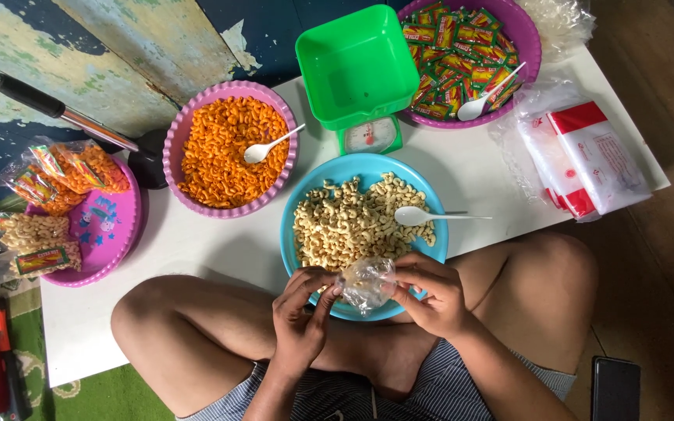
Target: The person is manually packaging small puffed snacks into plastic bags using a spoon.
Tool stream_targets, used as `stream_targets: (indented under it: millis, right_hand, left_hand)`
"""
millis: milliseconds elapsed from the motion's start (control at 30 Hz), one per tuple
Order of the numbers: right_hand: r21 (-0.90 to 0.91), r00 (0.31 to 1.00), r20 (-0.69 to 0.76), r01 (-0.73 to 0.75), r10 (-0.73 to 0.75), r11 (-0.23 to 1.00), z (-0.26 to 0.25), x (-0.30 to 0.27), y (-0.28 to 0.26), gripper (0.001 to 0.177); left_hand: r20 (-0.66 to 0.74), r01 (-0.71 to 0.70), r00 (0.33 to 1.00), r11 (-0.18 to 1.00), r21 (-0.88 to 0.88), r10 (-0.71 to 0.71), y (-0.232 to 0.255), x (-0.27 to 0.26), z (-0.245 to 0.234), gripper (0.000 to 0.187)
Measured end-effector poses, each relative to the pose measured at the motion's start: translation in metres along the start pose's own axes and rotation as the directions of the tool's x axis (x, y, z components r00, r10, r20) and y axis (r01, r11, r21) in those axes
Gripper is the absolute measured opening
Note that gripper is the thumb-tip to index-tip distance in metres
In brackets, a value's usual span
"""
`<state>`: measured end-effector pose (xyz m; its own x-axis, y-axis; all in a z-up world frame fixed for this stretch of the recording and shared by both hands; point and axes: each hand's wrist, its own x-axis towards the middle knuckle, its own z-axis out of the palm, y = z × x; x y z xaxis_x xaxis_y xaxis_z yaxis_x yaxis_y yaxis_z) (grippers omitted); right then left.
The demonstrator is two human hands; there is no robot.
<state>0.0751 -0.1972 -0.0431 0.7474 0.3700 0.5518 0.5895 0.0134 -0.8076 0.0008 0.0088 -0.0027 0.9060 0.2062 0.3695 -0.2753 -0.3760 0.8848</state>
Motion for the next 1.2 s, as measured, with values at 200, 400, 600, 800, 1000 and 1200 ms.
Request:
stream_targets:
  millis: [200, 400, 600, 800, 1000, 1200]
  right_hand:
    - [0.083, 1.000, 0.031, -0.010, 0.008, 0.996, -0.001, 0.000, -0.001, 0.025]
    - [0.046, 1.000, 0.022, 0.017, -0.018, 0.999, -0.004, 0.001, 0.004, 0.017]
    - [-0.162, 0.935, -0.329, -0.195, 0.134, 0.967, -0.026, -0.021, 0.033, 0.013]
    - [-0.444, 0.746, -0.624, -0.582, 0.230, 0.681, -0.069, 0.015, 0.016, 0.036]
    - [-0.445, 0.701, -0.460, -0.713, 0.546, 0.541, -0.082, -0.005, 0.054, 0.048]
    - [-0.060, 0.699, -0.482, -0.628, 0.529, 0.776, -0.066, -0.019, 0.079, 0.021]
  left_hand:
    - [-0.006, -0.007, 1.000, 1.000, -0.001, 0.007, 0.001, 0.000, 0.000, 0.004]
    - [0.011, -0.012, 1.000, 1.000, 0.009, 0.012, -0.001, 0.001, -0.002, 0.006]
    - [0.007, -0.043, 0.999, 0.998, 0.054, 0.042, -0.016, 0.016, -0.026, 0.006]
    - [-0.041, -0.140, 0.988, 0.982, 0.130, 0.146, -0.049, 0.041, -0.053, 0.015]
    - [-0.144, -0.003, 0.990, 1.000, 0.028, 0.007, -0.068, 0.044, -0.056, 0.013]
    - [-0.259, 0.058, 0.962, 0.992, -0.114, -0.086, -0.070, 0.042, -0.057, 0.007]
